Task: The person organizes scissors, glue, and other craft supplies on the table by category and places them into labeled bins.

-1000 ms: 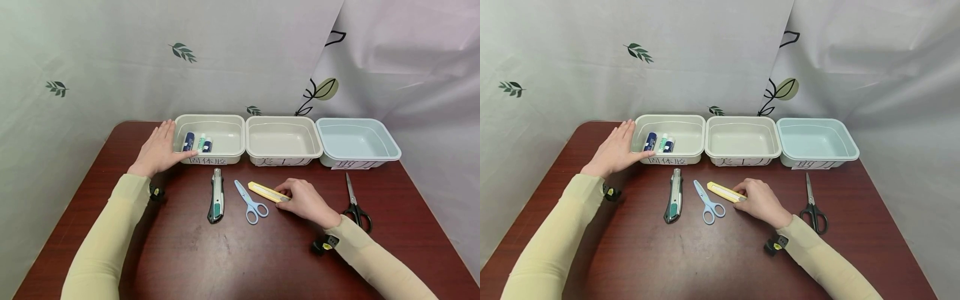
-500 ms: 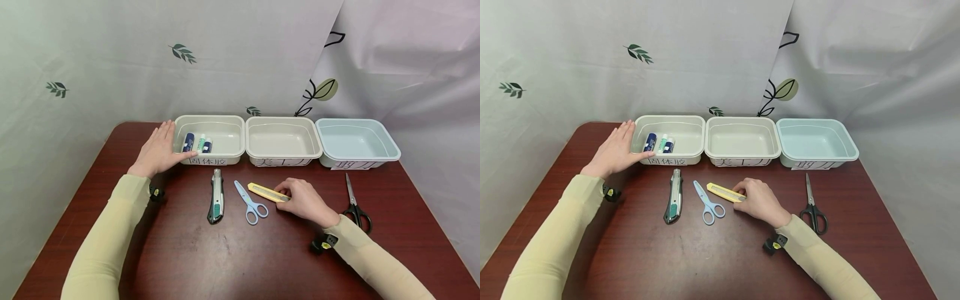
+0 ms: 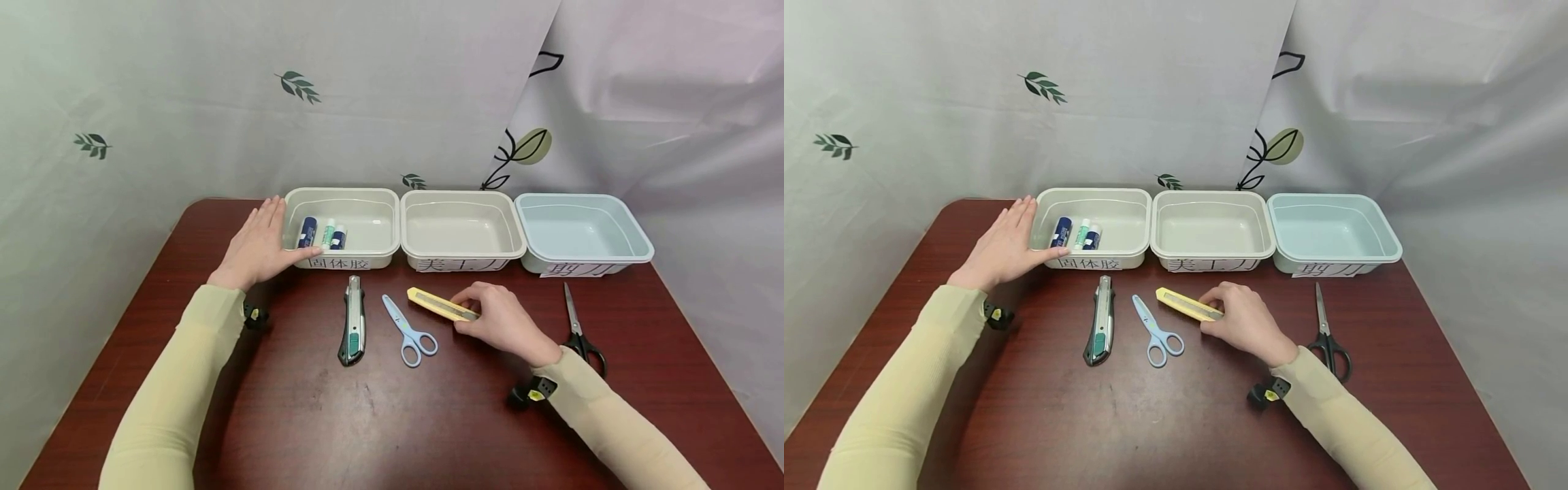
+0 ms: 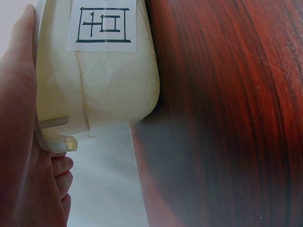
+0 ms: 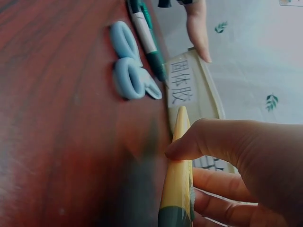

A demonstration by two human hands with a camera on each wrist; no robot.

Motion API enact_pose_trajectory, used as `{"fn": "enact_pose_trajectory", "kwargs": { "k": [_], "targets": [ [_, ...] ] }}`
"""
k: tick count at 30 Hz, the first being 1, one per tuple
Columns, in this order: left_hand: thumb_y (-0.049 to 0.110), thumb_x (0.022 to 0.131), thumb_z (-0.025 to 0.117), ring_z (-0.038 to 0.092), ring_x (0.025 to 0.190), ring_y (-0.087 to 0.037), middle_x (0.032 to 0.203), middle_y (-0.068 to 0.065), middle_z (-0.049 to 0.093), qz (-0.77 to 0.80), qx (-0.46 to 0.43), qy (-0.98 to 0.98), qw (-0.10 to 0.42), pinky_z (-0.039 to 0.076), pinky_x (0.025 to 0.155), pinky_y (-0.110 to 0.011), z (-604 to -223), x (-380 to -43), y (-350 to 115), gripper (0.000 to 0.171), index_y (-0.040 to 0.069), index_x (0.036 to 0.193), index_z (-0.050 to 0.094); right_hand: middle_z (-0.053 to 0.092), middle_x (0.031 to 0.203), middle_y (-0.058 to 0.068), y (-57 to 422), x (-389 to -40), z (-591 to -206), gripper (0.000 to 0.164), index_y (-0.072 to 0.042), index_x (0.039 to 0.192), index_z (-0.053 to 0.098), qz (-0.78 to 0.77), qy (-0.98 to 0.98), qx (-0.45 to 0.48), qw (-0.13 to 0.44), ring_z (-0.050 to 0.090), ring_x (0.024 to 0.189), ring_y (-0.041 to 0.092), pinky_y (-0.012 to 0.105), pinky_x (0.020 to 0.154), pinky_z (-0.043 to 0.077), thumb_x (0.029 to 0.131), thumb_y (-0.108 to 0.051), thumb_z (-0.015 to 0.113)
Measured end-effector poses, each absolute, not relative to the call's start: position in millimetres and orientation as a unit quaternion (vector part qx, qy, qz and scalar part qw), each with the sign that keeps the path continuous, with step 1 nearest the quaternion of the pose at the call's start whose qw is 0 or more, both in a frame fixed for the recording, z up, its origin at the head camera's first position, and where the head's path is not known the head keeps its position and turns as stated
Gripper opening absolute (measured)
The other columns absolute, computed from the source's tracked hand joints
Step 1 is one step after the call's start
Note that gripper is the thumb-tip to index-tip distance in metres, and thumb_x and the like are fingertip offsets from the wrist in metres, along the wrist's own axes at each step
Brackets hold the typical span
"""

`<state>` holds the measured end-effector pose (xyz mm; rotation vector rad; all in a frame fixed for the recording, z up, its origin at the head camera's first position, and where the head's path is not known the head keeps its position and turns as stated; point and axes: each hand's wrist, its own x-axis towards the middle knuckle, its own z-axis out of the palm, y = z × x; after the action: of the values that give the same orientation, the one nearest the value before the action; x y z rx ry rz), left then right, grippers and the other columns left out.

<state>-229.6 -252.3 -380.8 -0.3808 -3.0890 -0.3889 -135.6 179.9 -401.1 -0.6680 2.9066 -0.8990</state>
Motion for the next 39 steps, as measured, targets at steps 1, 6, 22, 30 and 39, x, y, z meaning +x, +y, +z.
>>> {"fn": "enact_pose_trajectory", "kwargs": {
  "k": [1, 6, 22, 30, 39],
  "targets": [
    [0.084, 0.084, 0.052, 0.002, 0.154, -0.036, 0.166, -0.026, 0.005, -0.124, -0.121, -0.985, 0.003, -0.003, 0.123, -0.045, -380.9, -229.6, -252.4, 0.128, -0.006, 0.160, 0.003, 0.063, 0.081, -0.008, 180.4, -136.1, -399.7, 0.030, -0.013, 0.101, 0.080, -0.292, 0.932, -0.215, 0.010, 0.059, 0.071, 0.009, 0.031, 0.063, 0.050, 0.072, -0.010, 0.085],
    [0.084, 0.083, 0.052, 0.002, 0.154, -0.036, 0.166, -0.026, 0.005, -0.124, -0.121, -0.985, 0.003, -0.003, 0.123, -0.045, -381.3, -229.5, -252.8, 0.128, -0.006, 0.160, 0.003, 0.065, 0.083, -0.008, 184.1, -139.2, -390.9, 0.030, -0.015, 0.103, 0.079, -0.303, 0.929, -0.212, -0.003, 0.060, 0.074, 0.010, 0.032, 0.066, 0.050, 0.075, -0.010, 0.085],
    [0.083, 0.084, 0.053, 0.002, 0.154, -0.036, 0.166, -0.026, 0.005, -0.128, -0.123, -0.984, 0.004, -0.002, 0.123, -0.045, -381.4, -228.4, -253.3, 0.128, -0.006, 0.160, 0.003, 0.069, 0.094, 0.000, 196.9, -160.7, -343.1, 0.032, -0.010, 0.112, 0.078, -0.351, 0.914, -0.190, -0.072, 0.064, 0.081, 0.016, 0.030, 0.070, 0.056, 0.081, -0.008, 0.084],
    [0.084, 0.084, 0.052, 0.001, 0.154, -0.036, 0.166, -0.026, 0.004, -0.127, -0.121, -0.985, 0.002, -0.003, 0.123, -0.045, -381.2, -228.8, -253.1, 0.128, -0.006, 0.160, 0.003, 0.071, 0.100, 0.005, 204.2, -177.0, -324.8, 0.032, -0.006, 0.115, 0.077, -0.389, 0.897, -0.182, -0.104, 0.063, 0.088, 0.018, 0.023, 0.074, 0.057, 0.083, -0.005, 0.082],
    [0.084, 0.084, 0.052, 0.003, 0.154, -0.037, 0.166, -0.026, 0.006, -0.127, -0.122, -0.984, 0.004, -0.003, 0.123, -0.045, -380.7, -229.0, -252.5, 0.127, -0.006, 0.160, 0.004, 0.070, 0.100, 0.008, 209.5, -192.8, -315.0, 0.033, -0.008, 0.117, 0.078, -0.421, 0.884, -0.172, -0.108, 0.064, 0.090, 0.020, 0.022, 0.077, 0.057, 0.085, -0.009, 0.084]
  ]
}}
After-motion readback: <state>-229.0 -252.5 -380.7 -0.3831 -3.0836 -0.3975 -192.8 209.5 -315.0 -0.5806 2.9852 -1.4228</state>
